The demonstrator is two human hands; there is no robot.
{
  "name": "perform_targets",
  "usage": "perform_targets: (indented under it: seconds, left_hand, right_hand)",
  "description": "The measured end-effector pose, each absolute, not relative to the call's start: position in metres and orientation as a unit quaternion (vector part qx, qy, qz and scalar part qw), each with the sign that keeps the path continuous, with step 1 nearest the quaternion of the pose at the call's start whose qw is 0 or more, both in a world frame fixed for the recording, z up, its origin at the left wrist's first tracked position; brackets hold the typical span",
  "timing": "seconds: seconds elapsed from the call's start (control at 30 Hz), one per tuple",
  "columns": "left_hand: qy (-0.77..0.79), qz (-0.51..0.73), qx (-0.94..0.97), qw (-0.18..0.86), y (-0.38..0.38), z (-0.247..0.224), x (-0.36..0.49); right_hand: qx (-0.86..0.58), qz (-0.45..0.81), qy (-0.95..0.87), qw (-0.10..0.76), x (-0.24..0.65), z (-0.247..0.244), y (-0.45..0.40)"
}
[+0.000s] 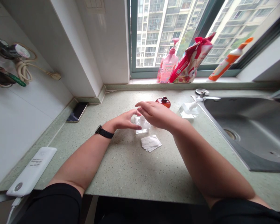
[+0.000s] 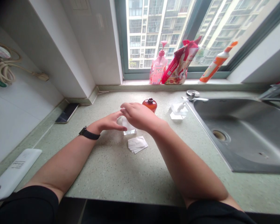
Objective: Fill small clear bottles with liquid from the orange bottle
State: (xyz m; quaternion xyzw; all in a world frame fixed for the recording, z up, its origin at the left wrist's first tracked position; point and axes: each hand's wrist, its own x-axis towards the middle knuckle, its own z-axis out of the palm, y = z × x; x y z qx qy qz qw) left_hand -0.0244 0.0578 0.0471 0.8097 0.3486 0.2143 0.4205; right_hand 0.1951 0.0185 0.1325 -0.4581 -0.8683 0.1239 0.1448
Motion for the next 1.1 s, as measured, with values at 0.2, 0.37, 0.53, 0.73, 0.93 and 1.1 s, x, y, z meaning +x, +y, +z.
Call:
perform_targets:
  seconds: [0.2,0.37,0.53,0.73,0.93,1.1]
  left_hand:
    - [0.337,0.216,0.8,0.447,0.058,0.048,-0.023]
    - [0.346,0.22,0.793,0.45,0.057,0.048,-0.023]
    - [0.345,0.219,0.792,0.453,0.055,0.048,-0.021]
    - [0.378,0.187,0.83,0.366,0.051,0.059,-0.018]
    - [0.448,0.105,0.85,0.257,0.038,0.082,-0.015]
    - [0.482,0.072,0.848,0.209,0.029,0.095,-0.01]
  right_hand:
    - [-0.401,0.126,-0.906,0.045,0.202,0.122,0.023]
    - [-0.4,0.065,-0.914,0.015,0.2,0.119,0.033]
    - [-0.427,0.027,-0.904,-0.013,0.191,0.121,0.028]
    - [-0.452,0.017,-0.892,-0.02,0.189,0.122,0.022]
    - [-0.449,0.052,-0.892,-0.003,0.192,0.125,0.025]
    - [-0.468,0.038,-0.883,-0.013,0.187,0.129,0.02]
